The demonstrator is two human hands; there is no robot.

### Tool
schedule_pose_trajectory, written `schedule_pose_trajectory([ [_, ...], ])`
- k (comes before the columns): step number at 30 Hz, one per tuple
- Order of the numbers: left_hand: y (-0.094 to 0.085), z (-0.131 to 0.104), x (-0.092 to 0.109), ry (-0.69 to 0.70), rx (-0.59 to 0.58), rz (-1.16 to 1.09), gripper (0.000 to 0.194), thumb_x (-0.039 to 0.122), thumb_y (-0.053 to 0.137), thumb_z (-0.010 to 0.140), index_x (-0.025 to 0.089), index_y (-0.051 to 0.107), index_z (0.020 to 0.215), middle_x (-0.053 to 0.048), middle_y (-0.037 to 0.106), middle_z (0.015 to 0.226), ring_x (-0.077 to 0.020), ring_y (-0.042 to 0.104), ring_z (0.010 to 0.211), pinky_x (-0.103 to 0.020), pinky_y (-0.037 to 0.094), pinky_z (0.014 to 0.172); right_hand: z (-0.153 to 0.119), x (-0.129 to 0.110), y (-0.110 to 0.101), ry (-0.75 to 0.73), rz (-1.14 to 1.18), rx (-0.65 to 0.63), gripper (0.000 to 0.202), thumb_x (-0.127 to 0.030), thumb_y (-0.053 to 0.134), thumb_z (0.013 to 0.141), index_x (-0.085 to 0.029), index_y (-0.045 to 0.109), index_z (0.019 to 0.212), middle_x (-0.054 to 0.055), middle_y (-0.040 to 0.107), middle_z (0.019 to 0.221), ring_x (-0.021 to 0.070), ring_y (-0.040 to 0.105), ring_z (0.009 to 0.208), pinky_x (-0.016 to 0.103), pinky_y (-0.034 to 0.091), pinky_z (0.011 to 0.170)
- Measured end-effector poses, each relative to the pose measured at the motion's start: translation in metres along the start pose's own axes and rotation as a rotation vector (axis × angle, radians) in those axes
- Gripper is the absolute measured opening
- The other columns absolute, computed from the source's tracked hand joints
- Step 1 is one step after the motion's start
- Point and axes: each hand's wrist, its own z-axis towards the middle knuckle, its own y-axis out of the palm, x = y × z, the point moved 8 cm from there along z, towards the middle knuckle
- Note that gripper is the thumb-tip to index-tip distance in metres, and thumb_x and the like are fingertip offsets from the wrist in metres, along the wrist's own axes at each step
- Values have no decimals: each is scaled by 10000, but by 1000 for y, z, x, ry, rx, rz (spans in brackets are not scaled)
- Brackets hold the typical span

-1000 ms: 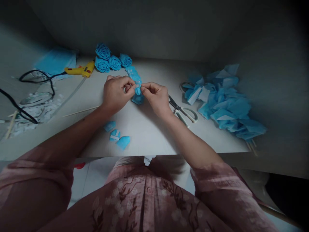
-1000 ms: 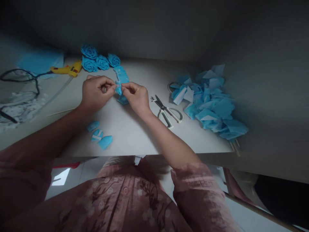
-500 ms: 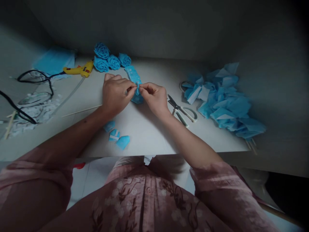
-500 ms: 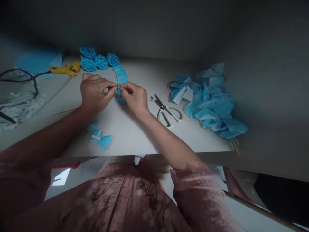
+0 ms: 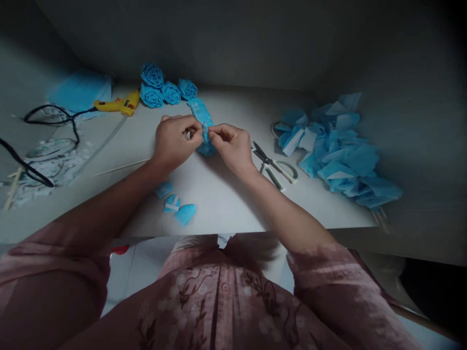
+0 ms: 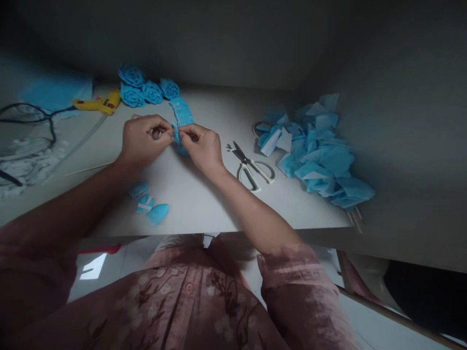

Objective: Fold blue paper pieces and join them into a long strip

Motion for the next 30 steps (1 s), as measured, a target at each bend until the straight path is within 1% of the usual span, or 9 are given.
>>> schedule_pose_trajectory([
  [2,1,0,-5,-35,0,-74,104,230,673,842,284,679,754,28,692,678,-190,562,647,-421,480,784,2,4,-1,6,47,5,170,-327,755,952,-199,859,991,30,837,969,193,780,963,317,620,911],
  [3,0,0,-6,-40,8,-97,104,248,678,856,286,688,759,27,692,674,-190,559,634,-419,477,769,2,5,-2,7,64,9,174,-336,760,948,-196,856,985,30,837,966,190,778,954,314,621,901],
  [5,-2,-1,-5,-21,37,-99,118,286,676,898,287,714,786,18,711,699,-200,604,663,-440,486,833,3,6,-3,11,84,15,178,-345,769,940,-193,855,976,33,840,970,187,774,949,309,622,890],
  [8,-3,-3,0,46,49,-54,162,337,658,969,296,762,852,-4,754,782,-241,701,803,-496,469,984,3,5,-4,17,95,19,177,-350,776,934,-193,853,963,30,844,967,183,771,948,300,621,879],
  [11,-1,-3,2,93,22,-18,187,366,643,1011,329,795,909,-12,784,838,-273,731,922,-516,464,1009,3,5,-4,7,98,19,166,-336,768,940,-192,850,955,27,845,966,175,771,929,298,620,872],
  [15,-1,-4,4,127,3,46,226,377,613,1040,355,811,933,-15,816,905,-294,737,986,-541,456,1016,3,6,-5,2,78,33,167,-342,773,942,-200,853,976,24,845,957,177,769,915,309,627,873],
  [22,-1,-7,11,175,39,143,257,378,598,1047,321,805,906,-39,841,938,-320,737,976,-585,435,1003,3,8,-3,2,52,27,173,-336,756,957,-196,853,988,31,839,964,191,774,952,320,624,901],
  [27,-2,-8,14,194,72,176,250,357,601,1036,308,764,854,-32,813,863,-302,714,931,-583,437,983,2,7,0,6,42,20,171,-305,731,957,-186,850,985,32,837,968,188,770,946,303,609,879],
  [30,-1,-8,14,181,55,198,246,342,595,1033,314,721,824,-22,791,847,-289,695,938,-577,439,1007,1,5,2,0,45,18,161,-279,715,953,-185,845,962,28,833,950,181,763,919,299,604,866],
])
